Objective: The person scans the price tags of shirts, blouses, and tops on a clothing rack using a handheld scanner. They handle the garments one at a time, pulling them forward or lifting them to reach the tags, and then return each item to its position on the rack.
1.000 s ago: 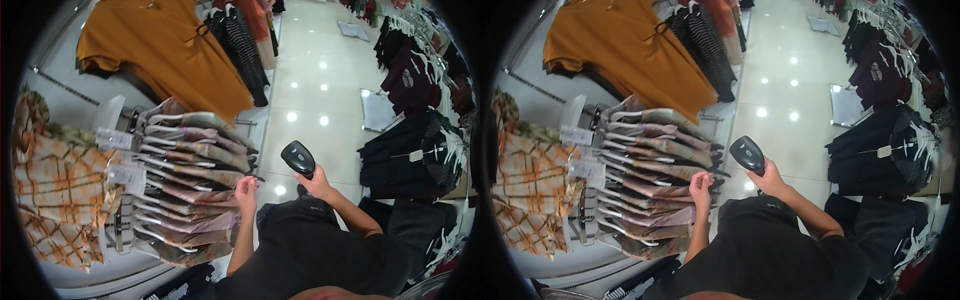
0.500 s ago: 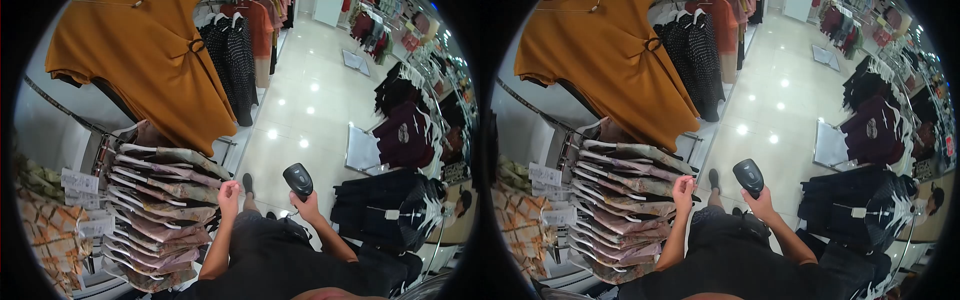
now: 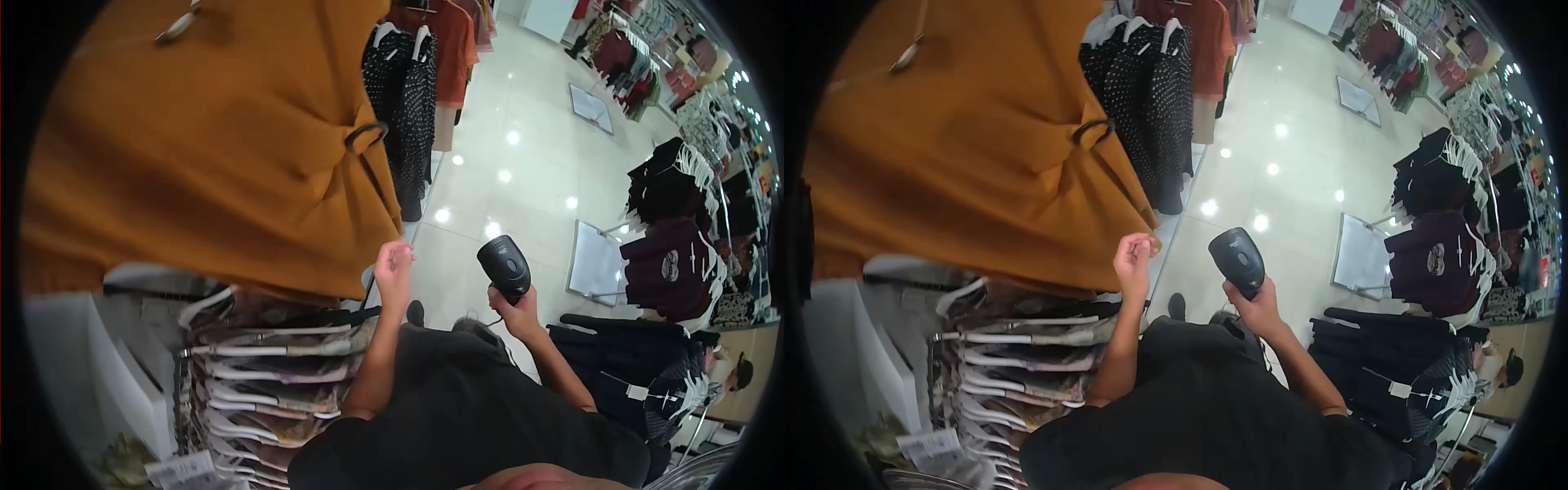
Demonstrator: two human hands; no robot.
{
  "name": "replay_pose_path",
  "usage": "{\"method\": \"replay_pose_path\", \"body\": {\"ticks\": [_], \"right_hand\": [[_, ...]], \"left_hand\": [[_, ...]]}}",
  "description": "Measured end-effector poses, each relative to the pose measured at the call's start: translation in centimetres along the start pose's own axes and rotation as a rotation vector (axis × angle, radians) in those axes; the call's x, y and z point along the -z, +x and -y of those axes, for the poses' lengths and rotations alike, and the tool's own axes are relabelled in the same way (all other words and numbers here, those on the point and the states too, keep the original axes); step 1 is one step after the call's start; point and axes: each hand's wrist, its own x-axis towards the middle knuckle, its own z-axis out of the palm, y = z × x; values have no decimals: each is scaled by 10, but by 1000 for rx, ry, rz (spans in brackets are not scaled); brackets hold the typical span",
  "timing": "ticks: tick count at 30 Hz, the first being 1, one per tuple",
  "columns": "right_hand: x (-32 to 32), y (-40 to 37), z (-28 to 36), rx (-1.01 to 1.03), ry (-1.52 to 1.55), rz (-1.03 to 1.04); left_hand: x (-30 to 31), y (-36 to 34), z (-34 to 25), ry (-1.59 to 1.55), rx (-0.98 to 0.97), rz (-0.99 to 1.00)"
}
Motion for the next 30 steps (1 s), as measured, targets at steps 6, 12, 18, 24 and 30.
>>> {"method": "replay_pose_path", "body": {"ticks": [6, 12, 18, 24, 30], "right_hand": [[21, 44, -7, -52, -4, -109], [82, 114, -20, -47, 86, -197], [158, 206, -24, 43, 117, -216], [225, 297, -21, 40, 259, -174], [276, 381, -22, -3, 180, -111]], "left_hand": [[-36, 72, 11, -26, -33, 66], [-103, 140, 28, 43, -5, 133], [-200, 209, 48, 123, -23, 203], [-270, 279, 54, 163, -54, 199], [-324, 347, 79, 172, -33, 118]]}}
